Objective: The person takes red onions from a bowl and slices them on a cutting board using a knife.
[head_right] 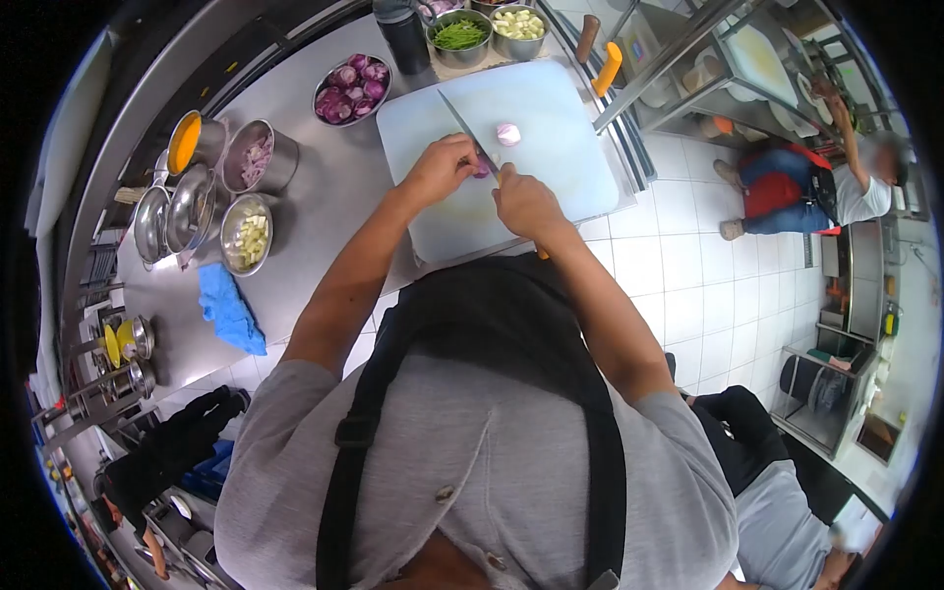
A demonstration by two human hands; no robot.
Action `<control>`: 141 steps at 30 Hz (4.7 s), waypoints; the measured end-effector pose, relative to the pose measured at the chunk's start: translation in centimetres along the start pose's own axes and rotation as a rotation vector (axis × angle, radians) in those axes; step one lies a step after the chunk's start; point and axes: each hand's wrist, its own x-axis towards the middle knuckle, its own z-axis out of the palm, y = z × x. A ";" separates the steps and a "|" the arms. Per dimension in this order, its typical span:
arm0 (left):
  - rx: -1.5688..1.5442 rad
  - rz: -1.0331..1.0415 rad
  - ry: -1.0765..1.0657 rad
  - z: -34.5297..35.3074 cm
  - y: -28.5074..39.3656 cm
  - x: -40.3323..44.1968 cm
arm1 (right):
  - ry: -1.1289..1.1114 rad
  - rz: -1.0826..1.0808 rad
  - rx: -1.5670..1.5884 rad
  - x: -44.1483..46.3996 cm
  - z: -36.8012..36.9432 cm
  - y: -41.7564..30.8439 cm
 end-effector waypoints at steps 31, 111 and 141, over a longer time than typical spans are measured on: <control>0.046 -0.310 0.106 0.8 1.8 -1.2 | 0.055 0.029 0.115 0.7 1.9 2.7; -0.090 -0.026 0.171 0.5 -0.3 -1.9 | 0.009 -0.026 -0.012 -1.2 -0.2 -1.2; -0.053 -0.003 0.094 -0.2 -0.6 -1.3 | 0.047 -0.061 0.042 2.5 3.8 1.1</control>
